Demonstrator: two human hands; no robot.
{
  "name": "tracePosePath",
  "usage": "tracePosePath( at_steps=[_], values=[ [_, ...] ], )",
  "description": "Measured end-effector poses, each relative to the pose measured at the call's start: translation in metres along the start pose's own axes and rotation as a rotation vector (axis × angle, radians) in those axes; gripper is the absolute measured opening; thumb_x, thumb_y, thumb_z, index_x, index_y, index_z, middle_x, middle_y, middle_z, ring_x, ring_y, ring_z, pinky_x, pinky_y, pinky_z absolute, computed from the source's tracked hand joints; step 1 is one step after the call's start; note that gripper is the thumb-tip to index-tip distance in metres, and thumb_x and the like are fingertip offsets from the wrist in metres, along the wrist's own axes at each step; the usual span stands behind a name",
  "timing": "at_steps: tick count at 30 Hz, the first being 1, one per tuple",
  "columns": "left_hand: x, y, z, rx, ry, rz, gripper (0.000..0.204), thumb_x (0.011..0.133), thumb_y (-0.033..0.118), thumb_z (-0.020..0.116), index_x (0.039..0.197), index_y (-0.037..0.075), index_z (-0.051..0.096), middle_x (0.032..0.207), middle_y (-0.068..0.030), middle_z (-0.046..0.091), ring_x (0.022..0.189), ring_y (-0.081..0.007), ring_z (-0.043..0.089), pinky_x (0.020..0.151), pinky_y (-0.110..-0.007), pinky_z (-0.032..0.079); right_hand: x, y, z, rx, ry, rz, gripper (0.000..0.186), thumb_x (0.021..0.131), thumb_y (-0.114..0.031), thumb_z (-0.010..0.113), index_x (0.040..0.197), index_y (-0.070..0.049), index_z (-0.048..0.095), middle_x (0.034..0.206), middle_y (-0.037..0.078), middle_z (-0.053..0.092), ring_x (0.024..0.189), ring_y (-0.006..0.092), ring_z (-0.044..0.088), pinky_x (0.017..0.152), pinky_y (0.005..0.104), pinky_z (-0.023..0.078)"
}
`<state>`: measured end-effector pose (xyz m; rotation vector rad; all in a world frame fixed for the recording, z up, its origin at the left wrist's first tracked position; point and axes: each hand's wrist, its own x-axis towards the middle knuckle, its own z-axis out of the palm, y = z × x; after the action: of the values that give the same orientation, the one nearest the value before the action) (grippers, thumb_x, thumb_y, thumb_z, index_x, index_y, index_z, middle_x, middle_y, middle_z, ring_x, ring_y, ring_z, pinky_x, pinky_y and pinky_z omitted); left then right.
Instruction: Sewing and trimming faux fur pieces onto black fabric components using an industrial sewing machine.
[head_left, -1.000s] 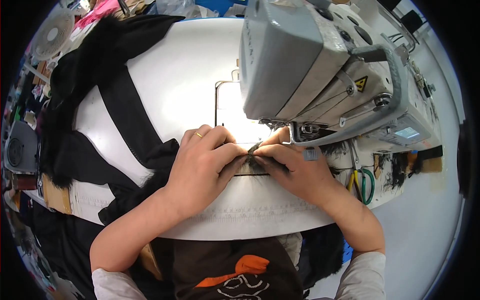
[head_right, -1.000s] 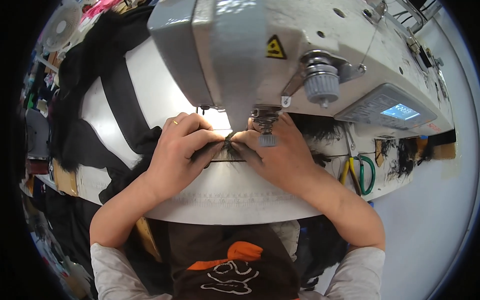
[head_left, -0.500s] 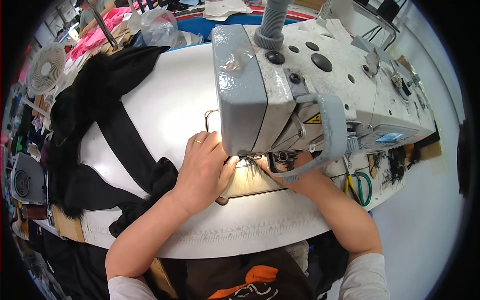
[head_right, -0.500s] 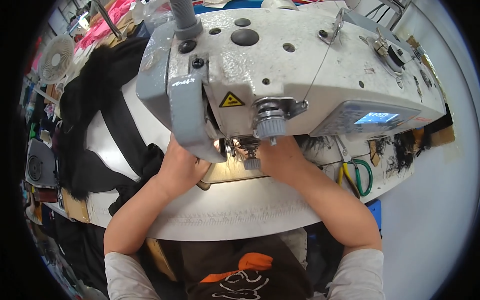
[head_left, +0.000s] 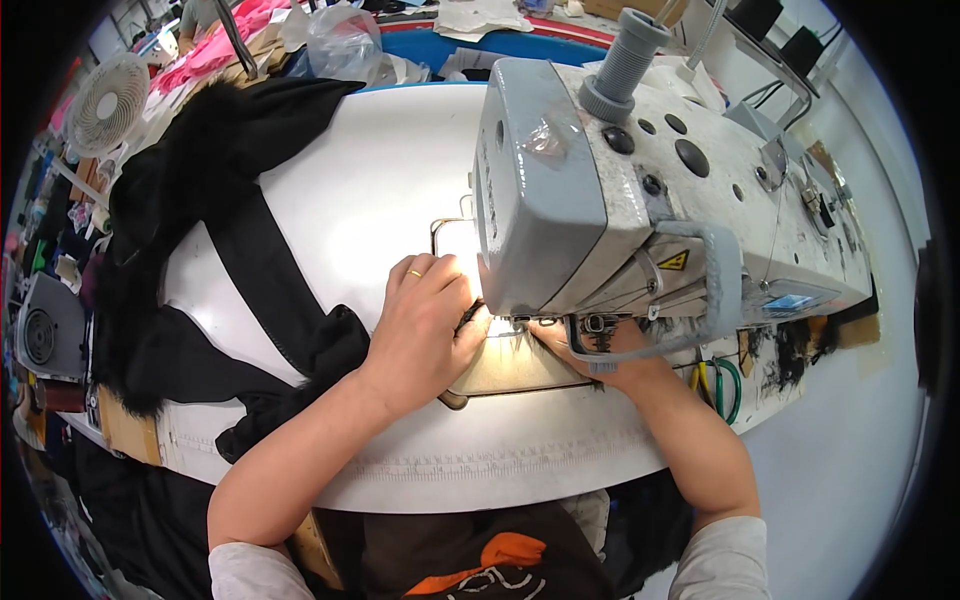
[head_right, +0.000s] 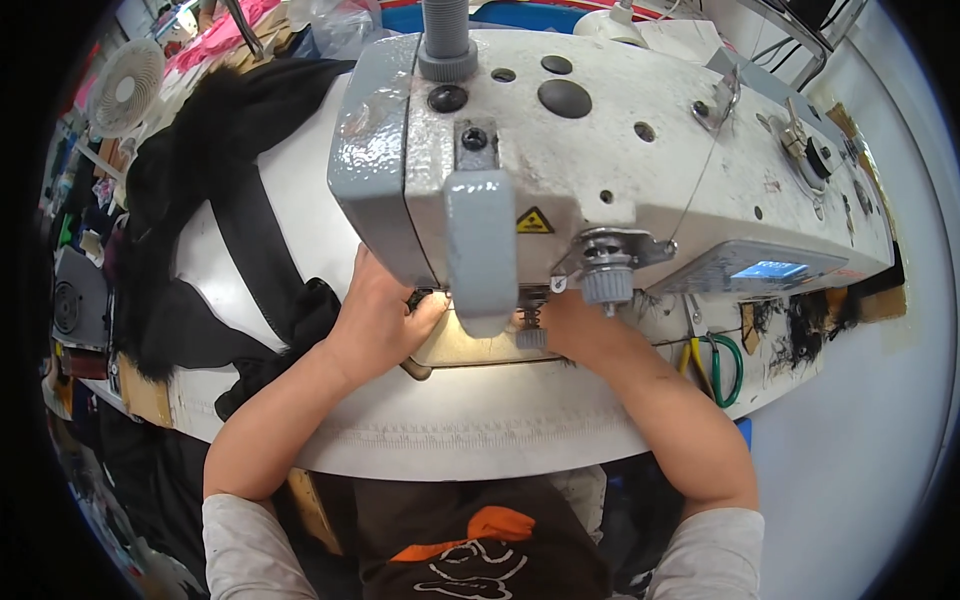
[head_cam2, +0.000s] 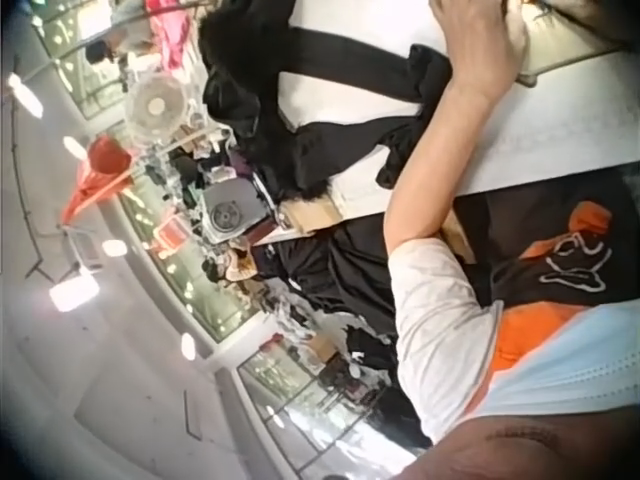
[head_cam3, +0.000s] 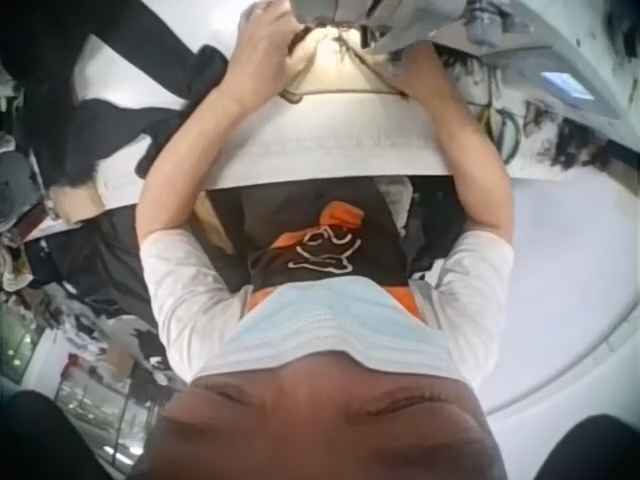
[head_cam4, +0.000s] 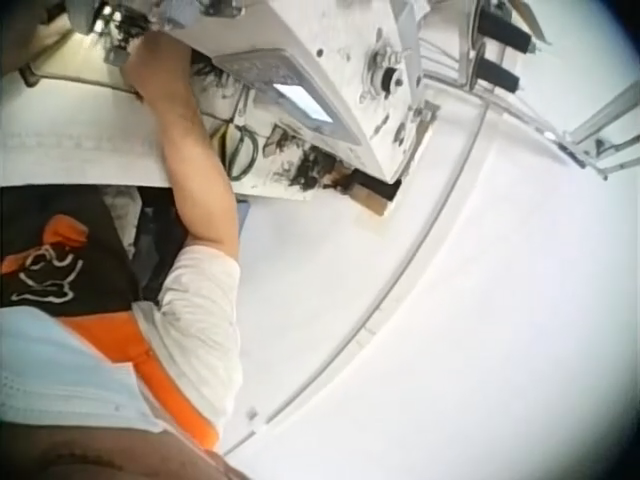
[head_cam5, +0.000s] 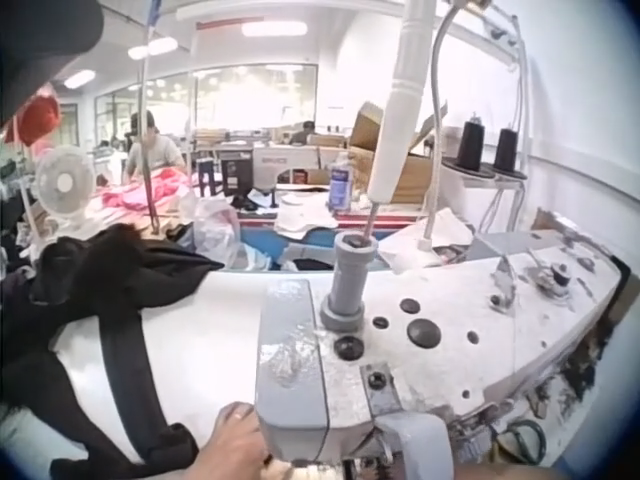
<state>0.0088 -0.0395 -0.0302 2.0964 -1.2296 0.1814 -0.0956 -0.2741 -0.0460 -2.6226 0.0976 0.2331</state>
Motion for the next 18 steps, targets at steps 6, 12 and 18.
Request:
tracePosePath(
  at_steps=[6,12,18],
  values=[
    [0.002,-0.001,0.003,-0.017,0.023,-0.01,0.016,0.084,0.007,0.076,0.092,0.002,0.062,0.102,-0.0108,0.056,0.101,-0.0333,0.056,0.107,-0.049,0.043,-0.001,0.01,0.001,-0.182,0.05,-0.125,0.045,0.099,-0.042,0.069,0.126,-0.007,0.074,0.126,0.014,0.076,0.117,0.0343,0.07,0.104,0.0439,0.053],
    [0.002,-0.006,0.007,-0.031,0.038,-0.009,0.017,0.082,0.005,0.075,0.09,0.002,0.06,0.101,-0.0103,0.056,0.099,-0.0327,0.056,0.106,-0.049,0.043,-0.001,-0.003,-0.005,0.042,0.062,-0.026,0.045,0.099,-0.044,0.07,0.128,-0.01,0.073,0.127,0.011,0.076,0.123,0.0334,0.068,0.111,0.0448,0.049],
    [0.003,-0.007,0.007,-0.064,0.014,-0.001,0.019,0.08,0.003,0.076,0.09,0.003,0.06,0.101,-0.0095,0.057,0.098,-0.0325,0.056,0.107,-0.049,0.043,0.002,0.023,0.01,-0.2,-0.095,0.129,0.052,0.097,-0.042,0.075,0.135,-0.008,0.068,0.136,0.011,0.072,0.127,0.0296,0.066,0.111,0.0419,0.05]
  ],
)
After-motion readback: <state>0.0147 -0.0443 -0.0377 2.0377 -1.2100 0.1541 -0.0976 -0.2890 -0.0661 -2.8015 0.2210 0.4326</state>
